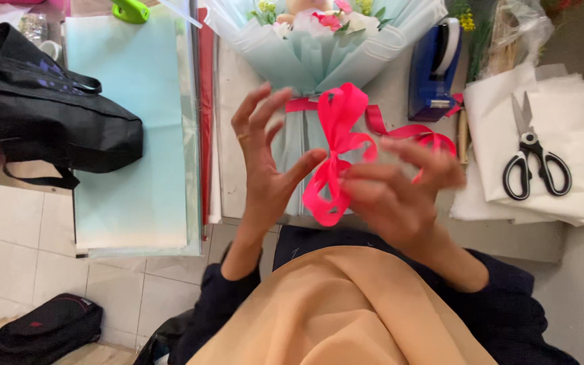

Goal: The person wraps a ribbon around a bouquet of flowers and a plush bear, uses a glue gun to secure the ribbon, and then ties a decorative bow at the base.

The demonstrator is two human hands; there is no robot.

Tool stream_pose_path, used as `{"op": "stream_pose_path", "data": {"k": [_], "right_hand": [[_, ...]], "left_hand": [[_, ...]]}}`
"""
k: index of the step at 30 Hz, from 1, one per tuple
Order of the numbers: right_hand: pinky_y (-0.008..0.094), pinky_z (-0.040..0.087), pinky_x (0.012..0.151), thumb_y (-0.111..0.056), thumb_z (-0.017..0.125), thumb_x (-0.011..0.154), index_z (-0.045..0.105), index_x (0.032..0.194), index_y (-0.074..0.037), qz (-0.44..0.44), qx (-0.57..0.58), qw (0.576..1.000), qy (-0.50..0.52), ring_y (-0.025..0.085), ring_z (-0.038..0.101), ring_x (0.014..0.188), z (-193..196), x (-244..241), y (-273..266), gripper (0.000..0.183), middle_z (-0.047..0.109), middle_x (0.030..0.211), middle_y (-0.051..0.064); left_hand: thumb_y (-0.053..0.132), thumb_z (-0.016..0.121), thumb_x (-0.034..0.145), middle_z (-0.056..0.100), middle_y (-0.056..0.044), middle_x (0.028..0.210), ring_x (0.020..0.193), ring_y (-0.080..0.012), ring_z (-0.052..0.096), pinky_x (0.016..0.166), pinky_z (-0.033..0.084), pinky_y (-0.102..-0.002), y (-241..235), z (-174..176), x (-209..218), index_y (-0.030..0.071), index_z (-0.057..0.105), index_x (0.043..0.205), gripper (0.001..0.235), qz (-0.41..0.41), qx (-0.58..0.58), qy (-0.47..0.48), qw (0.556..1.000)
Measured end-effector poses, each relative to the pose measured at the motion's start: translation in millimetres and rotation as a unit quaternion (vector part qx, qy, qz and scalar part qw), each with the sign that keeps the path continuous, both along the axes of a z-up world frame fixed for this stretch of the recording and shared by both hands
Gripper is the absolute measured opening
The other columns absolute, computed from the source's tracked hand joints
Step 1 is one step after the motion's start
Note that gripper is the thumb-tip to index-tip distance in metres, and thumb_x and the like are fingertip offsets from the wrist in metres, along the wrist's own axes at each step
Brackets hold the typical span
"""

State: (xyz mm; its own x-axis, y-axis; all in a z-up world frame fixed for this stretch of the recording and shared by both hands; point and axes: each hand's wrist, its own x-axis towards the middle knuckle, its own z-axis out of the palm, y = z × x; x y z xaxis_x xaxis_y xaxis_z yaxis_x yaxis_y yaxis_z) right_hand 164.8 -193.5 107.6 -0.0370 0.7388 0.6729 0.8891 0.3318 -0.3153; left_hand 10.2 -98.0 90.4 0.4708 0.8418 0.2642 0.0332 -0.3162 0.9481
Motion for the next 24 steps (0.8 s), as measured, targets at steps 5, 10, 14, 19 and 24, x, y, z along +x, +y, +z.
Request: {"op": "stream_pose_path", "data": {"k": [5, 10, 14, 19, 24], "right_hand": [[0.031, 0.013, 0.096, -0.027, 0.054, 0.093, 0.061, 0.086, -0.036, -0.117, 0.116, 0.977, -0.133, 0.012, 0.041, 0.105, -23, -7, -11, 0.013, 0.067, 0.086, -0.024], [0.033, 0.017, 0.103, -0.026, 0.052, 0.097, 0.066, 0.095, -0.03, -0.05, 0.089, 0.98, -0.168, 0.018, 0.044, 0.098, -35, -3, -22, 0.015, 0.066, 0.096, -0.011], [0.04, 0.02, 0.102, -0.029, 0.062, 0.092, 0.066, 0.101, -0.028, -0.006, 0.061, 0.988, -0.142, 0.019, 0.046, 0.097, -37, 4, -21, 0.01, 0.065, 0.098, -0.01], [0.04, 0.035, 0.103, -0.038, 0.042, 0.096, 0.059, 0.096, -0.004, 0.006, -0.009, 0.945, 0.327, 0.026, 0.048, 0.099, -39, 33, -23, 0.038, 0.059, 0.095, 0.01], [0.039, 0.037, 0.1, -0.013, 0.043, 0.105, 0.054, 0.106, 0.006, -0.087, -0.055, 0.953, 0.286, 0.03, 0.049, 0.105, -15, 46, -26, 0.022, 0.053, 0.106, 0.019]], "left_hand": [[0.049, 0.047, 0.089, 0.058, -0.005, 0.103, 0.083, -0.0151, 0.063, 0.069, 0.049, -0.022, -9, -25, -6, 0.008, 0.048, 0.117, 0.05, -0.025, -0.277, -0.124, 0.953], [0.025, 0.07, 0.081, 0.065, -0.015, 0.1, 0.09, -0.0205, 0.067, 0.079, 0.054, -0.03, -3, -24, -20, 0.004, 0.05, 0.127, 0.054, -0.137, -0.28, -0.022, 0.95], [0.012, 0.072, 0.079, 0.067, -0.012, 0.094, 0.085, -0.0178, 0.068, 0.074, 0.056, -0.029, 2, -25, -26, 0.005, 0.052, 0.124, 0.05, -0.143, -0.278, 0.017, 0.95], [0.006, 0.069, 0.08, 0.066, -0.011, 0.09, 0.078, -0.0143, 0.067, 0.063, 0.055, -0.024, 11, -38, -35, 0.006, 0.053, 0.123, 0.046, -0.146, -0.286, 0.01, 0.947], [0.01, 0.068, 0.08, 0.062, -0.004, 0.089, 0.084, -0.0104, 0.063, 0.075, 0.052, -0.02, 12, -7, -35, 0.011, 0.052, 0.112, 0.035, -0.113, -0.281, 0.085, 0.949]]}}
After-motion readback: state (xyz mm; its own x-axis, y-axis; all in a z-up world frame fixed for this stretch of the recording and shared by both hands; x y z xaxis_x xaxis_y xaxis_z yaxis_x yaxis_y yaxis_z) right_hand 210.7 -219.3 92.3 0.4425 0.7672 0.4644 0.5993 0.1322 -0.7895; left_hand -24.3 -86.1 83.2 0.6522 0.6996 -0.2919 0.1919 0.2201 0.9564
